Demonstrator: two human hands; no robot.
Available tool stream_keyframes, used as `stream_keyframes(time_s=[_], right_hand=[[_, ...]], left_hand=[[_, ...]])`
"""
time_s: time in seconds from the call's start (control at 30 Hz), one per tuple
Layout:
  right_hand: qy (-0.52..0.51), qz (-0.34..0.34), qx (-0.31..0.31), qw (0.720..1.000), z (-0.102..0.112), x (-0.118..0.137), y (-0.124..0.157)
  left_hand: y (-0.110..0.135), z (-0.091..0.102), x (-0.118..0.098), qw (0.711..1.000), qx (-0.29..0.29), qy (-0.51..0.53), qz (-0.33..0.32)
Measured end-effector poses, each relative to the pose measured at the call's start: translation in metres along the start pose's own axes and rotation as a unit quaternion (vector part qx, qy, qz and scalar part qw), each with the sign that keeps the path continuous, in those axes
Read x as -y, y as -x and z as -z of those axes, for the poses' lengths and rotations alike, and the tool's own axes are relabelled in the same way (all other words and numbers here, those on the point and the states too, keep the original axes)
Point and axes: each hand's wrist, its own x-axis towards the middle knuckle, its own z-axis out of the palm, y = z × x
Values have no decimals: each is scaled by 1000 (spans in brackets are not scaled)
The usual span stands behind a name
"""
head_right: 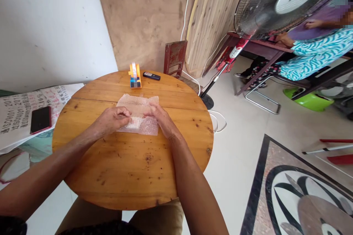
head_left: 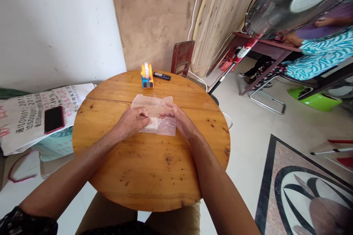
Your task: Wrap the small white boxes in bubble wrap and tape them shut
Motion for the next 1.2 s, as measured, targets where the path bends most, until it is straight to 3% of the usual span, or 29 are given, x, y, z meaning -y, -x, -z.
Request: stream_keyframes(time_s=[0.3, 0.57, 0.8, 1.03, 1.2], right_hand=[[92, 30, 9, 995, -5, -10, -2], [143, 45, -12, 989, -4, -10, -1], [173, 19, -17, 985, -5, -13, -1], [324, 91, -113, 935, -2, -20, -4], [411, 88, -125, 899, -3, -24, -5]], left_hand=[[-2, -19, 18, 988, -8, 152, -5], [-1, -15, 17, 984, -18, 173, -38], [-5, -18, 22, 981, -3, 193, -34], [-9, -20, 23, 978, 5, 210, -13], [-9, -18, 19, 978, 16, 208, 4]])
